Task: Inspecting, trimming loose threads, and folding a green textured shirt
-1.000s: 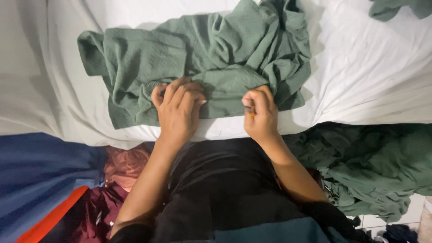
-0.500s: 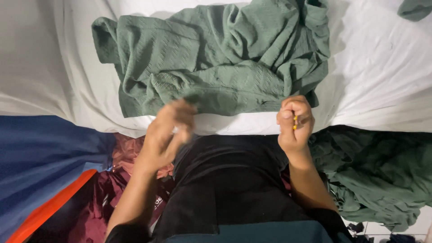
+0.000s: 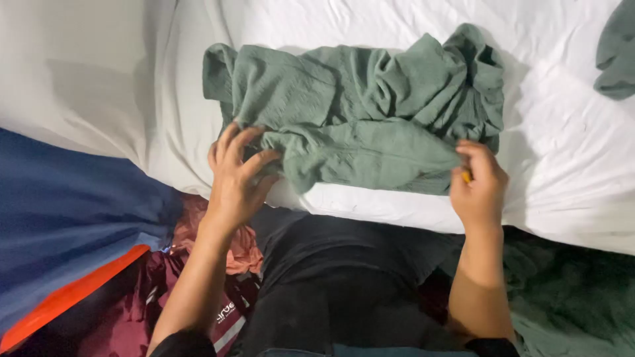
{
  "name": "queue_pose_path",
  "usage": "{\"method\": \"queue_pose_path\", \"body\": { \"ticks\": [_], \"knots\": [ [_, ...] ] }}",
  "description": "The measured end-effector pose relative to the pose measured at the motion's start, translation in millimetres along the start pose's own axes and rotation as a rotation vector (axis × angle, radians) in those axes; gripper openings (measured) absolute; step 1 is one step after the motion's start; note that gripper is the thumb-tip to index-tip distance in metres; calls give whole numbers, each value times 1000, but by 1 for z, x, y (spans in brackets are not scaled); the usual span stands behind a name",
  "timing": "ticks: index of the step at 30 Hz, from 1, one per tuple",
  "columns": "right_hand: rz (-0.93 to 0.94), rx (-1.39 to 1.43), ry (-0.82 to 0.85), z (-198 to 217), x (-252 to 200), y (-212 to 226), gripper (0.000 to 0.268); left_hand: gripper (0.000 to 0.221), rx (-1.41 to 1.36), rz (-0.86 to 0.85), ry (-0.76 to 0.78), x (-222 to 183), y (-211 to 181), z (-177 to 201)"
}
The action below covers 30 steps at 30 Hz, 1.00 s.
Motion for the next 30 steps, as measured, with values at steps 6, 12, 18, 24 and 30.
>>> {"method": "queue_pose_path", "body": {
  "ticks": [6,12,18,24,30],
  "knots": [
    [-175,127,-109,24,-12,-19,14,19,-14,-183,-96,8,6,18],
    [-474,427,-72,17,16,-25,18,17,-287,-89,-39,46,12,43],
    [-379,647,-164,18,100,6,17,23,-664,58,-265,102,37,56],
    [-394,358,-24,-16,78,10,31,28,-277,-42,-278,72,36,25],
    [-171,119,-205,-40,42,0,21,58,-169,231,-440,25,50,-10]
  ]
}}
Point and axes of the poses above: each hand's wrist, its own x-axis towards the middle knuckle, its own z-axis out of the back of the hand, y = z × x, the point moved 2 cm from there along x, towards the middle knuckle, and after that the axes turned 15 degrees about -z, right-handed, at the moved point
